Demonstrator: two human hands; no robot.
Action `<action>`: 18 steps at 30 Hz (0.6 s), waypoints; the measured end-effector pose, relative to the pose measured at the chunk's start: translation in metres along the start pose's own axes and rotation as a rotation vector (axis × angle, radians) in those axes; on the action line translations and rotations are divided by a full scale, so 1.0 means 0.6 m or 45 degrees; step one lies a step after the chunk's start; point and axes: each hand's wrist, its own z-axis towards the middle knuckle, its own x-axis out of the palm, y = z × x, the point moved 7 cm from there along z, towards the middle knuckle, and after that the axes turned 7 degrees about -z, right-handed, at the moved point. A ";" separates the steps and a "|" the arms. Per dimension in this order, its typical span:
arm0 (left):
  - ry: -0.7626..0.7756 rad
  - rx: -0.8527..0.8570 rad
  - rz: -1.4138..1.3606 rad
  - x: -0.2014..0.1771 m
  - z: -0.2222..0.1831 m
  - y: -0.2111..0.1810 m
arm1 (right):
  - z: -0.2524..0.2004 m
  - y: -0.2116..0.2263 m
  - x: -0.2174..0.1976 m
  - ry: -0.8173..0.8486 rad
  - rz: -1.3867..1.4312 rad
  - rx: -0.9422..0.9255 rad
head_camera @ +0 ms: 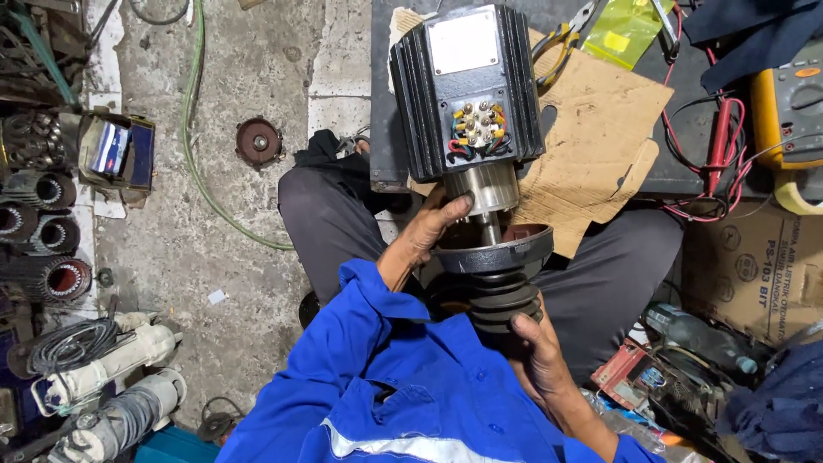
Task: The person is cleaning and inspecting an electric motor, using a cloth to wipe the rotor and a multimeter to test electrical connections.
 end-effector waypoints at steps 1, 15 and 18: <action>0.009 0.029 0.001 0.001 0.001 -0.003 | 0.002 0.000 -0.002 -0.024 -0.002 0.008; -0.432 1.601 1.432 0.074 -0.164 -0.225 | -0.013 0.006 0.028 -0.106 0.012 0.104; -0.288 1.532 1.705 0.077 -0.106 -0.203 | -0.009 0.009 0.026 -0.068 0.006 0.060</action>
